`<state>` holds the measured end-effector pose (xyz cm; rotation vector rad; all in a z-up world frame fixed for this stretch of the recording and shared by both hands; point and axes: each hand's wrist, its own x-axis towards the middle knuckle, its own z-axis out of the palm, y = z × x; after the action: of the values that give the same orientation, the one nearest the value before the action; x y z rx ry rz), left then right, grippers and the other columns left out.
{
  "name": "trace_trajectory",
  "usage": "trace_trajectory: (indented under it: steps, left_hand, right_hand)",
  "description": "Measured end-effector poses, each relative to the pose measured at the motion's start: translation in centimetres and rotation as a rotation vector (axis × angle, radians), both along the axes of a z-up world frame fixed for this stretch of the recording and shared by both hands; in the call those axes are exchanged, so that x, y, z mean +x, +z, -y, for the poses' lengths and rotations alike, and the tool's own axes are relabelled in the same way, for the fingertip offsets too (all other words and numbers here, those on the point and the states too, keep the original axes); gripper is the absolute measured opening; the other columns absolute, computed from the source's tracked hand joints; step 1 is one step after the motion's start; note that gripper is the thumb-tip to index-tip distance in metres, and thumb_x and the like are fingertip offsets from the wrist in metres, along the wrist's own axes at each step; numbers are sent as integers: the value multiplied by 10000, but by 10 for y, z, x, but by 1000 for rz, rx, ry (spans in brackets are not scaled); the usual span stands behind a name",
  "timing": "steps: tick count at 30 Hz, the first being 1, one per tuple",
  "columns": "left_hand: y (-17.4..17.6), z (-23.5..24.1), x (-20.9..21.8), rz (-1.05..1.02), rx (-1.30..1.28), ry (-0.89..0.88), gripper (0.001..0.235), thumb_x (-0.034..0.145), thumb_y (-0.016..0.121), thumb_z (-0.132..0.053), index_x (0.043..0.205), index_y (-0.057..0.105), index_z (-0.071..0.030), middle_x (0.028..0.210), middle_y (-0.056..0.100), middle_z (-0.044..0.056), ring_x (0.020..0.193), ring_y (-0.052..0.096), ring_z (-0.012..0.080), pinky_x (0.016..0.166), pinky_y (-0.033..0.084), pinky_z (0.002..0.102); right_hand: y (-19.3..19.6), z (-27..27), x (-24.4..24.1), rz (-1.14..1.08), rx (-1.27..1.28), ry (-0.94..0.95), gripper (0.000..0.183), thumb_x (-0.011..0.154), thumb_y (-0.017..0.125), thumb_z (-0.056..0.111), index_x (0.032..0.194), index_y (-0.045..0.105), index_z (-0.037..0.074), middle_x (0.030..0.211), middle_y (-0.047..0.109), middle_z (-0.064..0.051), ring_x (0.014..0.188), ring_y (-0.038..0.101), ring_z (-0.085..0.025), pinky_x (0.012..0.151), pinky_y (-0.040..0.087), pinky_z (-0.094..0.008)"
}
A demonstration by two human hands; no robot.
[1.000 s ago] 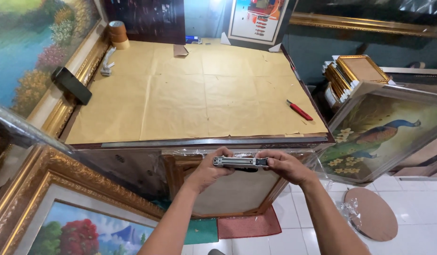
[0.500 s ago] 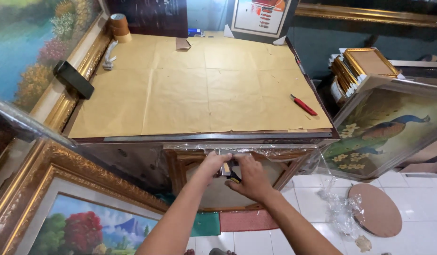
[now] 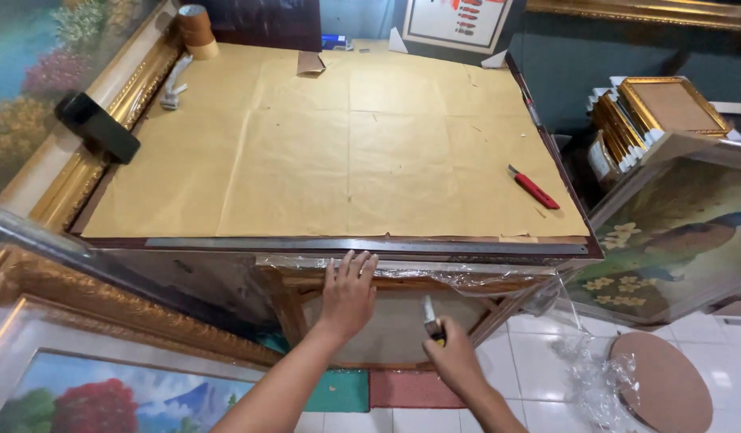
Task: The person secures a plastic sheet onto the back of a wooden picture frame using a staple gun. They repeatedly pull the plastic taut and drive staples along the frame's edge to attach the backing.
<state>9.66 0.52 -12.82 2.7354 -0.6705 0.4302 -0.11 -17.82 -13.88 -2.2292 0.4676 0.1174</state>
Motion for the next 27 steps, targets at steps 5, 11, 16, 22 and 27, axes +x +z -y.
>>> trace_trajectory:
  steps: [5, 11, 16, 22, 27]
  left_hand:
    - [-47, 6, 2, 163, 198, -46, 765, 653, 627, -234, 1335, 308, -99, 1412, 240, 102, 1285, 211, 348, 963, 224, 599]
    - [-76, 8, 0, 233, 258, 26, 879, 630, 663, -260, 1375, 219, -119, 1420, 198, 90, 1303, 171, 318, 1001, 168, 592]
    - [-74, 4, -3, 153, 275, -18, 781, 693, 592, -207, 1371, 212, -130, 1370, 271, 87, 1265, 238, 310, 994, 173, 608]
    - [-92, -15, 12, 419, 16, -145, 489, 716, 533, -138, 1198, 493, -207, 1109, 509, 22, 988, 504, 232, 853, 367, 435]
    - [-94, -48, 30, 208, -226, -359, 350, 654, 699, -215, 986, 588, -199, 851, 525, -22, 794, 531, 174, 696, 464, 309]
  right_hand:
    - [62, 29, 92, 105, -705, 205, 598, 670, 544, 342, 1212, 424, 120, 1118, 493, -98, 1095, 420, -287, 883, 338, -525]
    - [12, 50, 192, 103, -871, 338, 559, 745, 507, 319, 1248, 399, 101, 1180, 446, -123, 1173, 355, -292, 932, 189, -620]
    - [10, 31, 169, 203, -892, 312, 604, 715, 515, 201, 1291, 378, 80, 1215, 435, -156, 1201, 334, -322, 933, 166, -642]
    - [-21, 10, 95, 891, -798, 622, 316, 645, 678, 372, 925, 606, 244, 861, 543, 34, 848, 522, -181, 725, 364, -331]
    - [-46, 33, 78, 896, -565, 562, 319, 607, 747, 256, 907, 640, 233, 792, 524, 20, 786, 492, -180, 726, 362, -312]
